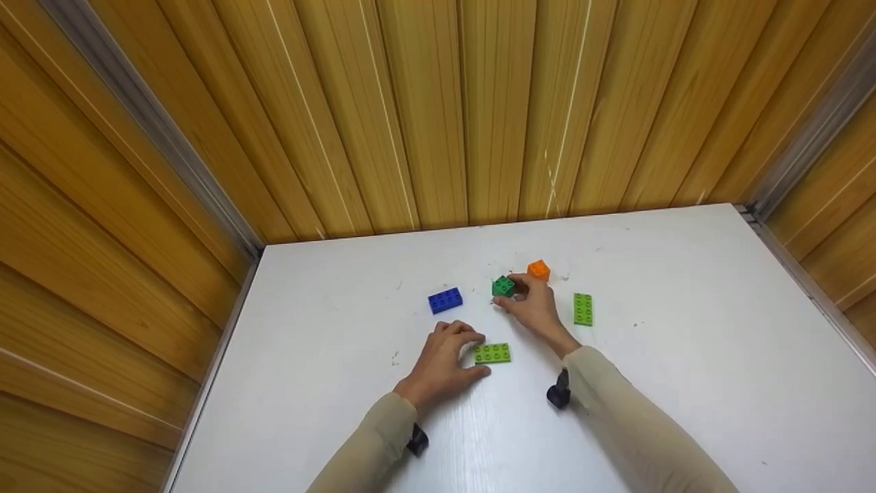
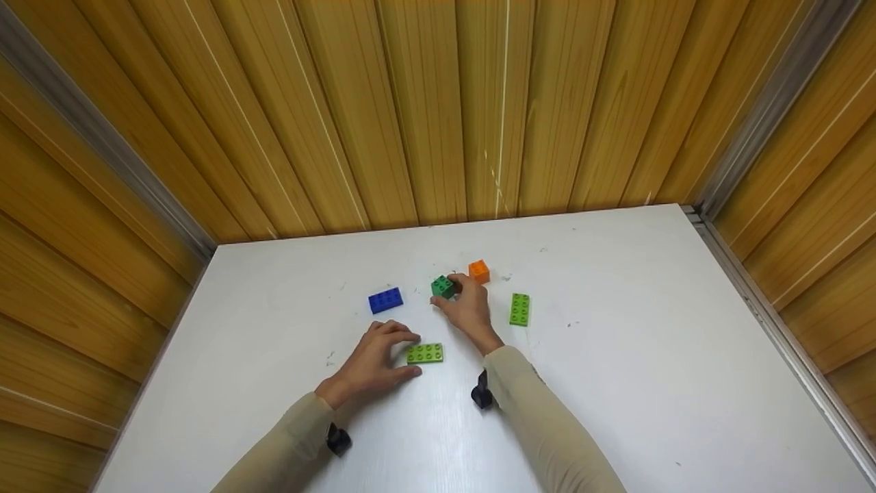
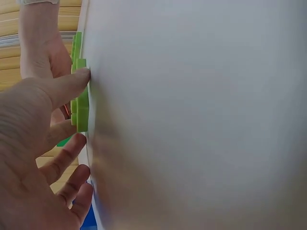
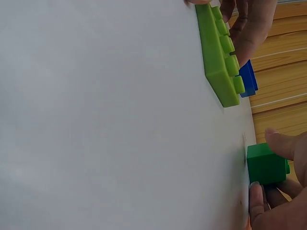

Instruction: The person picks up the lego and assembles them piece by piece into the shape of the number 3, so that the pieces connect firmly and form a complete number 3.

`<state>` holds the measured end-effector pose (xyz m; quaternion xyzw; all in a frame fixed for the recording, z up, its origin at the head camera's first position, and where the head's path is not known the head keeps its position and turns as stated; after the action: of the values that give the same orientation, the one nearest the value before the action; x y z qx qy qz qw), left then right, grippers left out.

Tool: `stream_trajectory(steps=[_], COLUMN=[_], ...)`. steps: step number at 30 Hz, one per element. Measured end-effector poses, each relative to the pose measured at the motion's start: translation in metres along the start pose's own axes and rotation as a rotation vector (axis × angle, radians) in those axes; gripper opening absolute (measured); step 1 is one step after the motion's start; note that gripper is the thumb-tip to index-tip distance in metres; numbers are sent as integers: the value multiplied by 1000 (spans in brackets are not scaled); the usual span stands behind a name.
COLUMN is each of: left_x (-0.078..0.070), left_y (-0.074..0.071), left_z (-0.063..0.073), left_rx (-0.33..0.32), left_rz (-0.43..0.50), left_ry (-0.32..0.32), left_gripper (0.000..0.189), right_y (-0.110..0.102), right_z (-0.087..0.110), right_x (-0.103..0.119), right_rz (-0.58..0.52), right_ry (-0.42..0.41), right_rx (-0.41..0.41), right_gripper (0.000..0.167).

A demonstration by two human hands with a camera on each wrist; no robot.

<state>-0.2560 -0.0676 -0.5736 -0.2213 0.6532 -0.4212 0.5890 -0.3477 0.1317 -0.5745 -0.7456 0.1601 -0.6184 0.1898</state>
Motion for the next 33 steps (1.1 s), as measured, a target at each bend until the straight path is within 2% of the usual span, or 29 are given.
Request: stream_trajectory(steps=[6, 16, 24, 33], left_x=[-1, -1, -2, 0], left_y=[1, 3, 4, 4], left_z=[0, -2, -3, -8], left_rx=[7, -14, -23, -2], left_rz=[54, 60, 74, 107], left_ry=[-33, -26, -38, -91], left_gripper=[46, 36, 35, 36], right_y=[0, -1, -6, -12], right_z=[-1, -2, -1, 1], right_x=[-1, -2, 3, 5], right_rz=[-8, -4, 5, -22], right_ry=[8, 23, 3, -32], right_rx=[-28, -23, -4, 14], right_gripper=[54, 50, 49, 51])
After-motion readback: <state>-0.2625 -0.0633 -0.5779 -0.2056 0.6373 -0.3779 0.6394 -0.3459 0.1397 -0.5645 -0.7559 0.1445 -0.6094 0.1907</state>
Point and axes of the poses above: each hand's wrist, its own z-axis away from the middle knuckle, its own y-axis out of the palm, x = y × z, the point moved 5 cm from there along -z, towards the middle knuckle, and after that the axes turned 9 degrees about -y, right-handed, at the moved point
